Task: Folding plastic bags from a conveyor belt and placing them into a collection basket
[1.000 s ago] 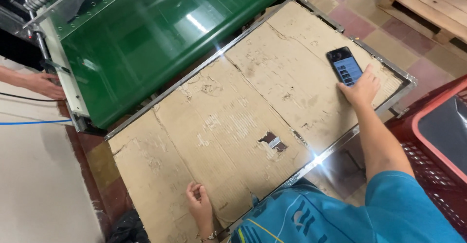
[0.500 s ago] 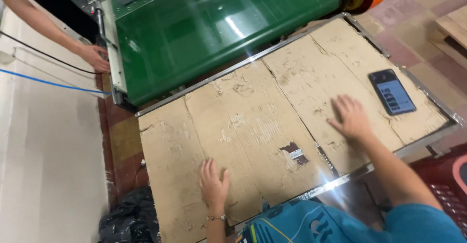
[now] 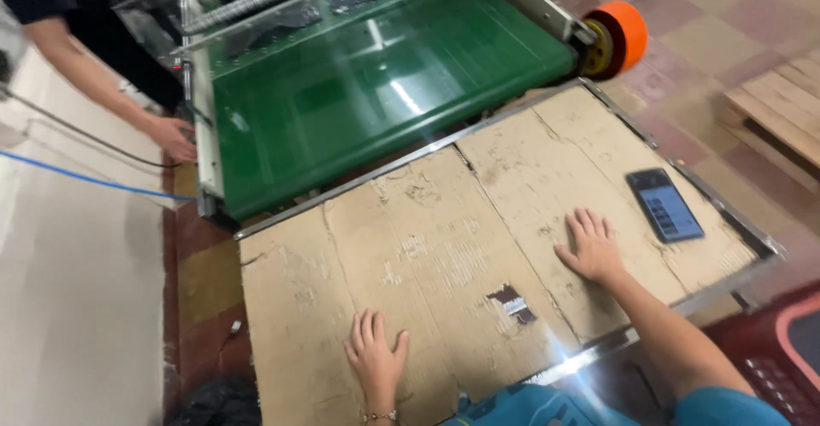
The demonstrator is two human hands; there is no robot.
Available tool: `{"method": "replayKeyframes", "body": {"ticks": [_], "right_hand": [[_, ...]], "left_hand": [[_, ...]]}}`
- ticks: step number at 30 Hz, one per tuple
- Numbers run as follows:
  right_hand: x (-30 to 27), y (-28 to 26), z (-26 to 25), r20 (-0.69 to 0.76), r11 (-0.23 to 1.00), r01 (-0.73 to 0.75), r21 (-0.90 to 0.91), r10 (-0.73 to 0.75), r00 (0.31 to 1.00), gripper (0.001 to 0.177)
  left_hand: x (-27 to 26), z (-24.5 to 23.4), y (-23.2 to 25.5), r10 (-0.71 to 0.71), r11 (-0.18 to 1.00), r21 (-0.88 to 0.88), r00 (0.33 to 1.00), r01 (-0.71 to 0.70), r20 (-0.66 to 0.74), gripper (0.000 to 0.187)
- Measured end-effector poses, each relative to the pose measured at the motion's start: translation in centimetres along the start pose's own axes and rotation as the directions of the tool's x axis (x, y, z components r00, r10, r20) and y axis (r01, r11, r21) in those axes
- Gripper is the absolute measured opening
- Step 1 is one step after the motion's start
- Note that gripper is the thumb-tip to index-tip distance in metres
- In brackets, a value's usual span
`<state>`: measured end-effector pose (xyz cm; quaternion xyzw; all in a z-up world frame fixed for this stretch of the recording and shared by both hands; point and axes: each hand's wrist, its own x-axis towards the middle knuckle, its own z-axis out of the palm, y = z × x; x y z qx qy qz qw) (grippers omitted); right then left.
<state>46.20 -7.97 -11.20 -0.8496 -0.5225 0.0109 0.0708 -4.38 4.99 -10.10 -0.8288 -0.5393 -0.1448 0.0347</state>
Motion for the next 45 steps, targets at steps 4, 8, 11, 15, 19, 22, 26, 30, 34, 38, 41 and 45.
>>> {"method": "replayKeyframes", "body": {"ticks": [4,8,11,15,19,22,26,30,34,38,41,45], "right_hand": [[0.2,-2.6,-0.9,0.074,0.994,-0.106,-0.016,0.107,0.992,0.092],[0.3,-3.0,-0.7,-0.072,0.982,-0.177,0.062,0.181,0.981,0.089],[-0.5,-3.1,-0.6,-0.092,0.978,-0.187,0.093,0.195,0.976,0.09],[0.0,-2.9,-0.2,-0.135,0.984,-0.152,0.092,0.164,0.977,0.087],[0.0,-2.9,-0.4,-0.089,0.987,-0.142,0.073,0.148,0.985,0.089],[-0.1,-3.1,-0.4,-0.087,0.986,-0.161,0.043,0.164,0.983,0.09],[-0.4,-3.0,-0.4,-0.098,0.984,-0.166,0.059,0.171,0.98,0.091],[-0.4,-3.0,-0.4,-0.14,0.987,-0.139,0.079,0.149,0.979,0.09],[-0.3,-3.5,-0.9,-0.077,0.989,-0.135,0.068,0.14,0.987,0.092],[0.0,-3.5,-1.5,-0.087,0.98,-0.178,0.089,0.186,0.979,0.091],[-0.2,-3.0,-2.1,-0.053,0.975,-0.198,0.1,0.204,0.978,0.093],[0.8,-1.8,-2.7,0.003,0.985,-0.173,0.015,0.173,0.985,0.084]], "left_hand": [[0.0,-1.1,0.1,-0.054,0.996,-0.059,0.979,0.067,0.196,0.07],[0.6,-1.2,0.6,-0.077,0.996,-0.021,0.972,0.083,0.223,0.07],[-0.1,0.1,-0.1,-0.061,0.998,-0.006,0.989,0.062,0.137,0.07],[-0.1,0.2,0.0,-0.045,0.999,0.004,0.998,0.045,0.044,0.067],[0.1,-0.5,0.2,-0.044,0.999,-0.019,0.999,0.044,0.008,0.066],[-0.1,-1.2,0.2,-0.082,0.988,-0.112,0.979,0.104,0.185,0.066],[-0.1,-1.0,0.1,-0.015,0.998,-0.062,1.0,0.017,0.023,0.064],[-0.1,-0.4,0.2,-0.018,0.999,-0.048,0.999,0.016,-0.038,0.066],[-0.2,-0.7,-0.1,-0.045,0.998,-0.029,0.997,0.047,0.065,0.065],[0.1,-0.3,0.0,-0.022,0.998,-0.05,0.999,0.023,0.023,0.065],[-0.1,-0.3,0.1,-0.001,0.999,-0.039,0.999,-0.001,-0.041,0.065],[-0.2,-0.3,0.1,0.002,1.0,-0.027,0.996,-0.004,-0.084,0.065]]}}
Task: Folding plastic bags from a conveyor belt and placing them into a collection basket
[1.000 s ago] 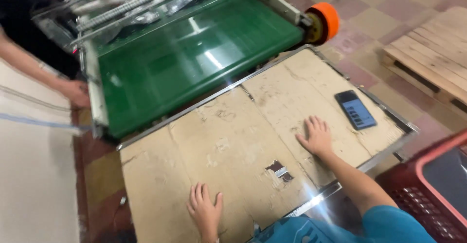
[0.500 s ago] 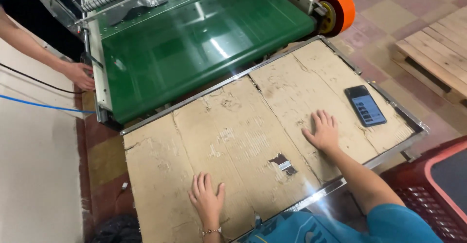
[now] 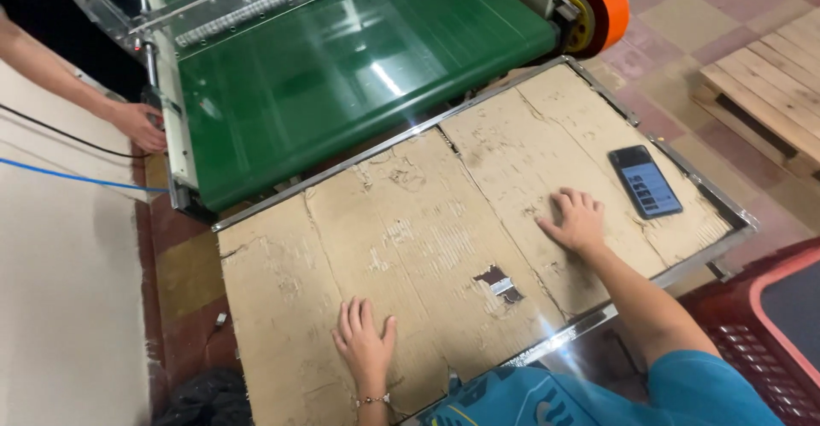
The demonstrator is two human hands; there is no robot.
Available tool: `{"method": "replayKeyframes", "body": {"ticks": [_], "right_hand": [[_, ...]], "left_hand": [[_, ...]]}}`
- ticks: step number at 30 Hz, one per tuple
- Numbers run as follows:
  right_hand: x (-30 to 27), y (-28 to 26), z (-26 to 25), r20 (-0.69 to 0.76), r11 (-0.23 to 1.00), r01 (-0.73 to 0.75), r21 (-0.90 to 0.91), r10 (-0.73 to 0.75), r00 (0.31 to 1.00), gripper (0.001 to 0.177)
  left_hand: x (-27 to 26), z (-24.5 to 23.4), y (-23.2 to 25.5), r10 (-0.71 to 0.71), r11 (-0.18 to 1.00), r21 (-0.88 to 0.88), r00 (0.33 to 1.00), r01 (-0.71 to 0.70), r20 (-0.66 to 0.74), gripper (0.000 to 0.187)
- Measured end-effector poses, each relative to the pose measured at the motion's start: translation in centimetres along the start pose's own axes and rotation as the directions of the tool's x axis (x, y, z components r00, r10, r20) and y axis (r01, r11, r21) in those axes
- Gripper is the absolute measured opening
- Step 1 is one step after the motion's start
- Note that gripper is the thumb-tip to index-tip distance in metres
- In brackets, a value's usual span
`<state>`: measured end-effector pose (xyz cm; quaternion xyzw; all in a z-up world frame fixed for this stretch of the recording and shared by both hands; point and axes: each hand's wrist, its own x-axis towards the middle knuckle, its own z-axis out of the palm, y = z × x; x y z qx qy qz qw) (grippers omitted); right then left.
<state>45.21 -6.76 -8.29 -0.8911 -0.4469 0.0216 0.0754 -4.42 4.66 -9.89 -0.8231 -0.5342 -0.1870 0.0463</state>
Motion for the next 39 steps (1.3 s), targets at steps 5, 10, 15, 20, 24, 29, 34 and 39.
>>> {"method": "replayKeyframes", "body": {"ticks": [5,10,15,20,24,29,34,39], "right_hand": [[-0.3,0.0,0.8,-0.094,1.0,0.022,0.019,-0.02,0.995,0.081],[-0.4,0.2,0.4,-0.029,0.998,-0.026,0.064,0.028,0.999,0.085],[0.6,-0.5,-0.7,0.071,0.993,-0.107,0.052,0.103,0.992,0.08],[5.9,-0.5,5.0,-0.151,0.86,-0.027,0.51,0.121,0.981,0.054],[9.4,-8.1,1.9,0.032,0.277,-0.069,0.958,0.136,0.99,0.037],[18.9,-12.6,4.4,0.257,-0.371,-0.237,0.898,0.004,0.966,0.041],[28.1,-14.5,6.6,0.34,-0.646,-0.322,0.692,-0.102,0.935,0.059],[34.5,-15.9,8.3,0.364,-0.768,-0.328,0.551,-0.132,0.922,0.13]], "left_hand": [[0.3,-0.3,0.0,-0.048,0.996,-0.062,0.991,0.056,0.121,0.064],[0.5,-0.9,0.2,-0.031,0.991,-0.124,0.988,0.05,0.15,0.066],[2.3,-1.0,-0.3,-0.132,0.958,-0.212,0.955,0.192,0.266,0.054],[10.8,-0.4,-0.2,-0.28,0.671,-0.539,0.847,0.509,0.452,0.036],[18.6,15.5,-2.1,-0.366,-0.15,-0.791,0.71,0.593,0.601,0.051],[29.2,9.5,0.8,-0.284,-0.441,-0.761,0.73,0.476,0.621,0.074],[35.9,15.4,-0.9,-0.235,-0.629,-0.686,0.751,0.367,0.617,0.107],[39.1,15.8,-1.6,-0.269,-0.809,-0.558,0.727,0.185,0.631,0.127]]}}
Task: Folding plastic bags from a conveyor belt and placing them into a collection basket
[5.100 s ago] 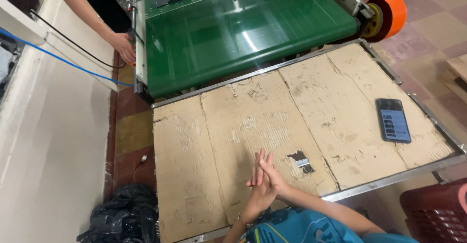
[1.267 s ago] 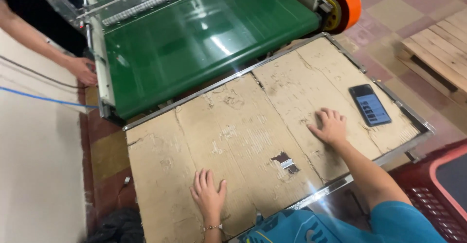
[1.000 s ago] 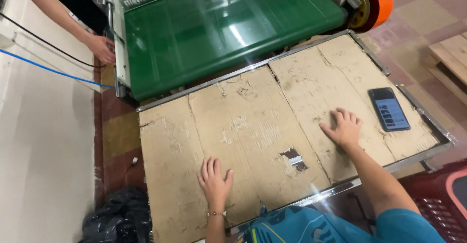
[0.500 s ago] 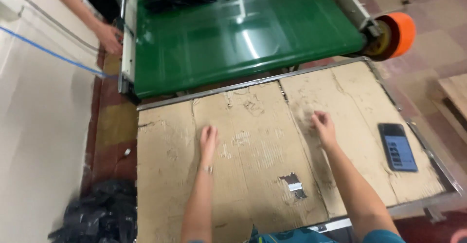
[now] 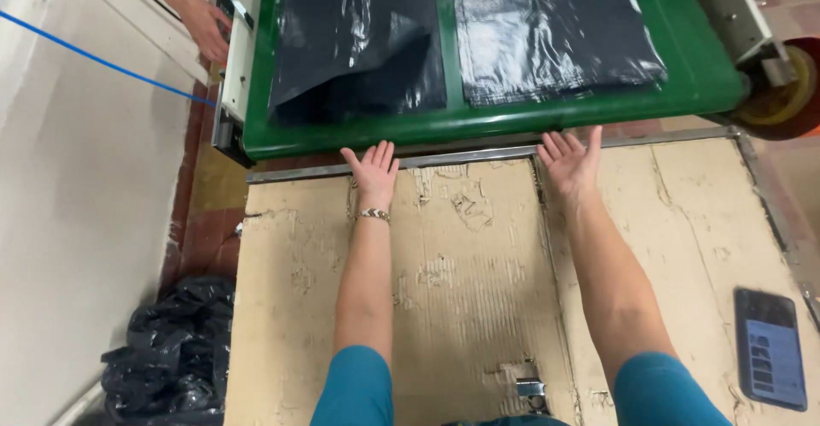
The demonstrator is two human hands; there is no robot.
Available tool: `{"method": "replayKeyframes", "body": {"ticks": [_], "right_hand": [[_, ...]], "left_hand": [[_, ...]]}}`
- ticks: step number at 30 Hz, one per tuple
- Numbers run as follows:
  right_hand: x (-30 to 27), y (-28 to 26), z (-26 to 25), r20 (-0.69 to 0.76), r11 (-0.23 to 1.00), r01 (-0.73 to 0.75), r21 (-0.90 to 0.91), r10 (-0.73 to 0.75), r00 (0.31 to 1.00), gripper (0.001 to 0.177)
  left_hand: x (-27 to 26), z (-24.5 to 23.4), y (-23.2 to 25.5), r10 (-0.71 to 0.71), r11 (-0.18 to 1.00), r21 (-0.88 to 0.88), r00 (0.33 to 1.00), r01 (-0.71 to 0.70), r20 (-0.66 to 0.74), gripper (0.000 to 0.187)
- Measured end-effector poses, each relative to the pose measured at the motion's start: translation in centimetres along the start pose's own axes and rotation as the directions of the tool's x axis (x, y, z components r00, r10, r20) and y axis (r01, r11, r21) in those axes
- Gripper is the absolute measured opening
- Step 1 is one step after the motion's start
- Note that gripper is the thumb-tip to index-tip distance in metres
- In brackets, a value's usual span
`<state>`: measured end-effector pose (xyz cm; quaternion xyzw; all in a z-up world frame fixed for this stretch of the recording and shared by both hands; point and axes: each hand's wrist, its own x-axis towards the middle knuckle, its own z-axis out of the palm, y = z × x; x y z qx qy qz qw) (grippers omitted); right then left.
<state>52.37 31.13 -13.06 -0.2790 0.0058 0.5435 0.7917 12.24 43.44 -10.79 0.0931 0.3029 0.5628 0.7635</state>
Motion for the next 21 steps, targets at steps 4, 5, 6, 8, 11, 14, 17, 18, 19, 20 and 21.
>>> {"method": "replayKeyframes", "body": {"ticks": [4,5,6,8,11,14,17,18,19,20,21], "right_hand": [[0.0,0.6,-0.2,-0.078,0.997,-0.039,-0.072,0.034,0.996,0.13],[-0.2,0.8,-1.1,-0.211,0.988,-0.045,-0.149,0.012,0.977,0.083],[-0.5,1.0,-1.9,-0.339,0.973,-0.062,-0.224,-0.019,0.941,0.037],[-6.4,0.5,-2.0,-0.373,0.987,-0.044,-0.154,-0.016,0.928,0.031],[-20.8,0.3,2.8,-0.384,0.999,-0.009,-0.032,-0.003,0.923,0.029],[-33.1,3.6,3.7,-0.276,0.984,-0.161,0.082,0.178,0.945,0.05],[-39.4,8.6,3.0,-0.002,0.882,-0.47,0.034,0.47,0.883,0.078],[-41.0,10.2,3.0,0.162,0.804,-0.587,-0.094,0.594,0.788,0.093],[-40.0,11.3,-0.1,0.148,0.796,-0.598,-0.091,0.605,0.783,0.093],[-39.0,12.5,-3.3,-0.091,0.794,-0.595,-0.128,0.588,0.804,0.105],[-37.7,13.8,-6.3,-0.319,0.783,-0.599,-0.168,0.531,0.785,0.12]], "left_hand": [[-0.6,-1.9,-0.5,0.059,0.998,0.035,0.992,-0.055,-0.114,0.087],[-1.9,-1.3,-0.4,0.088,0.995,0.058,0.96,-0.076,-0.264,0.085],[-3.5,-0.8,-0.3,0.119,0.992,0.083,0.906,-0.093,-0.407,0.091],[-9.1,0.4,0.2,0.157,0.986,0.115,0.878,-0.117,-0.452,0.082],[-14.9,-1.8,0.1,0.189,0.981,0.124,0.849,-0.147,-0.492,0.069],[-21.4,-7.2,-0.8,0.159,0.987,0.094,0.865,-0.129,-0.475,0.049],[-32.9,-2.8,2.0,0.12,0.992,0.096,0.883,-0.086,-0.454,0.032],[-39.0,-0.1,2.9,0.109,0.993,0.099,0.884,-0.072,-0.454,0.031],[-40.9,-1.9,3.3,0.104,0.993,0.097,0.876,-0.066,-0.47,0.031],[-42.8,-3.7,3.8,0.062,0.891,0.417,0.858,0.183,-0.51,0.052],[-44.3,-5.4,4.3,0.038,0.636,0.654,0.831,0.409,-0.555,0.077]]}}
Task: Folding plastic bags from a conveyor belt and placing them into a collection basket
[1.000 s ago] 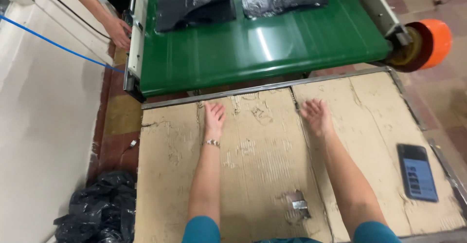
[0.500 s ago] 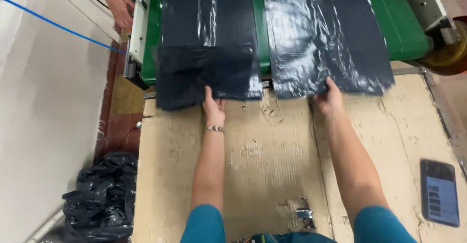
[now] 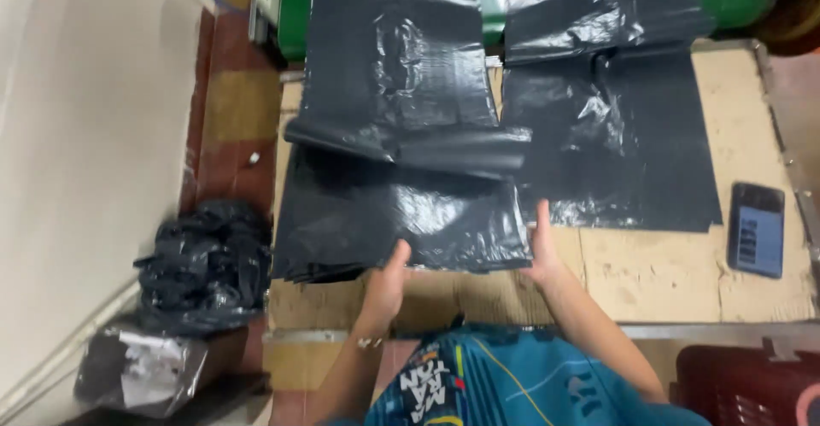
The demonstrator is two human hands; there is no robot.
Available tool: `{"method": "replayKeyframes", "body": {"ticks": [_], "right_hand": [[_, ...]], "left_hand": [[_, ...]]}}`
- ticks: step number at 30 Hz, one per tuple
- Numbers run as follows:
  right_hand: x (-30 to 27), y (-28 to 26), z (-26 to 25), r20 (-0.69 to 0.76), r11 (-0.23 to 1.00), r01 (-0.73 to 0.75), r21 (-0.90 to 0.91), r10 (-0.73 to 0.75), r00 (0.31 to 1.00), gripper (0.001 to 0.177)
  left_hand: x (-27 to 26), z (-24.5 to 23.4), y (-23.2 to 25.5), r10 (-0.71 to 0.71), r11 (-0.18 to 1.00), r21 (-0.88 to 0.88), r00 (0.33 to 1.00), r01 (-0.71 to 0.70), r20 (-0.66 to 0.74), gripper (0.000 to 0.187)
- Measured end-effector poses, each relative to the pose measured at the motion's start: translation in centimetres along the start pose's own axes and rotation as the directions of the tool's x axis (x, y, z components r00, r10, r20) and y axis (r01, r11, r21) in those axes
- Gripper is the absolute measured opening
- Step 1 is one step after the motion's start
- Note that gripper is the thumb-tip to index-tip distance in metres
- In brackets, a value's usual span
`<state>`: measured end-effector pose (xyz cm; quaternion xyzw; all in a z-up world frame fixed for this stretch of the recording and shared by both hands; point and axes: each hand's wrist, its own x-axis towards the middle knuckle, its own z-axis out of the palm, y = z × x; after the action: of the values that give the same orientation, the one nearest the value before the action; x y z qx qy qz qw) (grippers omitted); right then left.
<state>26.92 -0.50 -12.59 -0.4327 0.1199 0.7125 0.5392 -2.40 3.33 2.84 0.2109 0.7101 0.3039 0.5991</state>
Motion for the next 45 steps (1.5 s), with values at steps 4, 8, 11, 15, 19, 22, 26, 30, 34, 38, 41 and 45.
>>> {"method": "replayKeyframes", "body": {"ticks": [4,8,11,15,19,22,26,30,34,38,41,45], "right_hand": [[-8.9,0.3,10.0,-0.108,0.94,-0.031,-0.339,-0.006,0.994,0.091],[-3.8,1.9,2.3,-0.184,0.821,-0.017,-0.571,-0.108,0.977,0.067],[-5.4,2.2,3.9,-0.191,0.746,0.051,-0.664,-0.235,0.953,0.069],[-2.5,3.1,1.7,0.015,0.483,0.187,-0.855,-0.339,0.941,0.055],[0.0,2.5,-0.4,0.09,0.344,0.22,-0.913,-0.357,0.93,0.051],[-0.4,3.0,-0.2,0.122,0.338,0.258,-0.905,-0.376,0.919,0.05],[-7.4,3.2,6.2,-0.012,0.591,0.178,-0.787,-0.303,0.953,0.061],[-12.0,3.8,10.4,-0.151,0.662,0.016,-0.749,-0.194,0.969,0.077],[-8.3,4.1,8.3,-0.117,0.634,0.097,-0.767,-0.287,0.951,0.065],[-5.7,3.4,9.6,0.027,0.725,0.317,-0.611,-0.382,0.924,0.049],[-6.0,3.7,11.2,0.075,0.739,0.4,-0.542,-0.431,0.899,0.042],[-5.0,4.1,9.8,0.076,0.779,0.438,-0.448,-0.455,0.887,0.04]], "left_hand": [[-2.8,-6.8,-4.4,0.094,0.876,0.247,0.648,-0.415,0.756,0.019],[1.3,-3.2,-2.3,0.404,0.035,0.555,0.52,-0.831,0.752,0.021],[7.2,1.6,0.5,0.64,-0.273,0.621,0.343,-0.735,0.687,0.031],[18.1,4.6,-1.0,0.623,-0.672,0.561,0.041,-0.484,0.781,0.044],[16.3,2.7,0.7,0.599,-0.763,0.514,-0.131,-0.393,0.79,0.031],[12.7,-0.1,0.3,0.658,-0.725,0.593,-0.097,-0.35,0.747,0.015],[5.5,-4.6,-1.2,0.666,-0.728,0.628,-0.064,-0.274,0.744,0.015],[7.2,-8.0,-7.6,0.734,-0.65,0.719,0.039,-0.247,0.678,0.019],[3.1,-9.9,-7.7,0.604,-0.46,0.719,0.41,-0.52,0.683,0.073],[3.7,-8.9,-10.2,0.709,-0.295,0.757,0.397,-0.582,0.582,0.091],[6.5,-8.8,-11.7,0.841,-0.221,0.811,0.315,-0.542,0.44,0.077],[8.6,-10.0,-11.0,0.904,-0.18,0.862,0.267,-0.473,0.335,0.054]]}}
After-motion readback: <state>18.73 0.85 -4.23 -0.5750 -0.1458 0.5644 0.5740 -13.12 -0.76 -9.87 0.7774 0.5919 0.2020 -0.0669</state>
